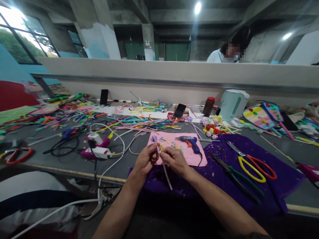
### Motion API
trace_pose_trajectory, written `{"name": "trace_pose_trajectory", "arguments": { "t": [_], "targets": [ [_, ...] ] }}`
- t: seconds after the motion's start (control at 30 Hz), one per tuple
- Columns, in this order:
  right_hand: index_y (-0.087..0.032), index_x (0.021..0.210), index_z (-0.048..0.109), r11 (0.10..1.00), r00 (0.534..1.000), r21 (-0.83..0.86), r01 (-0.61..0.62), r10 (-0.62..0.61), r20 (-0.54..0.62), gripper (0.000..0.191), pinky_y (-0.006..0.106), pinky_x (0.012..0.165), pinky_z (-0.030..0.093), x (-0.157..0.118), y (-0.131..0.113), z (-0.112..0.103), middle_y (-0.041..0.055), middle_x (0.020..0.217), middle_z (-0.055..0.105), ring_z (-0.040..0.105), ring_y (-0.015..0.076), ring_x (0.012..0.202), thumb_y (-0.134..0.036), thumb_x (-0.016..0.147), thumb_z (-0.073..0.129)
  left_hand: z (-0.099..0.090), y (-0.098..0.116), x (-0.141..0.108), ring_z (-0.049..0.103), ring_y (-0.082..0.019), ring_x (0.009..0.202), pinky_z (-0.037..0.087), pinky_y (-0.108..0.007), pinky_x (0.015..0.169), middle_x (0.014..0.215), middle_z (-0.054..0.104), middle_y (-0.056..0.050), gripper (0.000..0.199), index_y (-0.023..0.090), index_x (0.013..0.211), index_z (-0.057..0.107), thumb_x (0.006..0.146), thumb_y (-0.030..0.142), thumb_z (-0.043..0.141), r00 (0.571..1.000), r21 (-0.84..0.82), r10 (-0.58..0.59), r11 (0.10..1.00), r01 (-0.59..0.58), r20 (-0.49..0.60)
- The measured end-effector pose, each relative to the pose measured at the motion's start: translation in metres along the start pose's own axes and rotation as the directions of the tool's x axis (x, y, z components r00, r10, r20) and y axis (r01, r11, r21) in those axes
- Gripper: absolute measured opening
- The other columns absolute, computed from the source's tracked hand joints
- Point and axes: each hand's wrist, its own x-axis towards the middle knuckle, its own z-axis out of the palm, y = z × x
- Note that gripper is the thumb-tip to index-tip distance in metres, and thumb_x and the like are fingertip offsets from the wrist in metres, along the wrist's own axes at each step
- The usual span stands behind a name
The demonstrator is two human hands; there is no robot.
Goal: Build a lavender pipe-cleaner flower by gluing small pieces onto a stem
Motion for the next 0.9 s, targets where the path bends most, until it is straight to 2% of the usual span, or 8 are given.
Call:
{"name": "trace_pose_trajectory", "arguments": {
  "t": [0.2,0.37,0.6,0.77,0.9],
  "targets": [
    [-0.016,0.066,0.052,0.987,0.998,0.147,-0.068,0.066,0.019,0.026,0.018,0.041,0.033,0.0008,0.0008,0.0008,-0.0049,0.05,0.047,0.043,0.0062,0.04,-0.037,0.081,0.05,0.0007,-0.0011,-0.002,0.029,0.0,0.033,0.017,-0.015,0.034,0.045,0.041,0.007,0.028,0.011,0.08,0.063,0.061,0.032,0.07,0.995,0.041,-0.057,0.998,0.054,0.077],
    [-0.016,0.067,0.052,0.975,0.992,0.184,-0.12,0.122,0.0,0.024,0.017,0.036,0.032,0.002,0.0027,0.0011,-0.0047,0.051,0.05,0.043,0.0057,0.036,-0.037,0.077,0.055,0.002,-0.0031,-0.0023,0.03,0.0,0.034,0.018,-0.014,0.034,0.049,0.043,0.006,0.032,0.01,0.084,0.063,0.062,0.033,0.069,0.996,0.093,-0.031,0.995,0.023,0.082],
    [-0.016,0.064,0.05,0.984,0.987,0.108,-0.143,0.149,-0.053,0.027,0.017,0.035,0.029,0.0032,0.0037,0.0017,-0.0053,0.048,0.049,0.04,0.0051,0.035,-0.039,0.076,0.056,0.0062,-0.0025,-0.0032,0.036,-0.001,0.035,0.019,-0.014,0.035,0.051,0.049,0.006,0.031,0.013,0.076,0.058,0.053,0.027,0.074,1.0,0.101,-0.013,0.995,0.015,-0.02],
    [-0.016,0.062,0.05,0.993,0.991,-0.014,-0.117,0.116,-0.063,0.028,0.017,0.037,0.03,0.0026,0.0036,0.0023,-0.0046,0.048,0.049,0.042,0.0055,0.037,-0.039,0.077,0.054,0.0071,-0.0035,-0.005,0.035,-0.001,0.036,0.02,-0.015,0.036,0.048,0.046,0.006,0.026,0.013,0.068,0.057,0.056,0.029,0.073,1.0,0.134,0.012,0.991,-0.009,-0.026],
    [-0.016,0.061,0.05,0.995,0.994,-0.045,-0.092,0.09,-0.06,0.028,0.018,0.039,0.031,0.0027,0.0019,0.0018,-0.004,0.05,0.05,0.043,0.0054,0.039,-0.037,0.078,0.053,0.0062,-0.0037,-0.0049,0.031,-0.001,0.035,0.017,-0.015,0.035,0.046,0.043,0.007,0.025,0.013,0.065,0.055,0.059,0.031,0.072,0.999,0.166,0.023,0.986,-0.018,-0.029]
  ]
}}
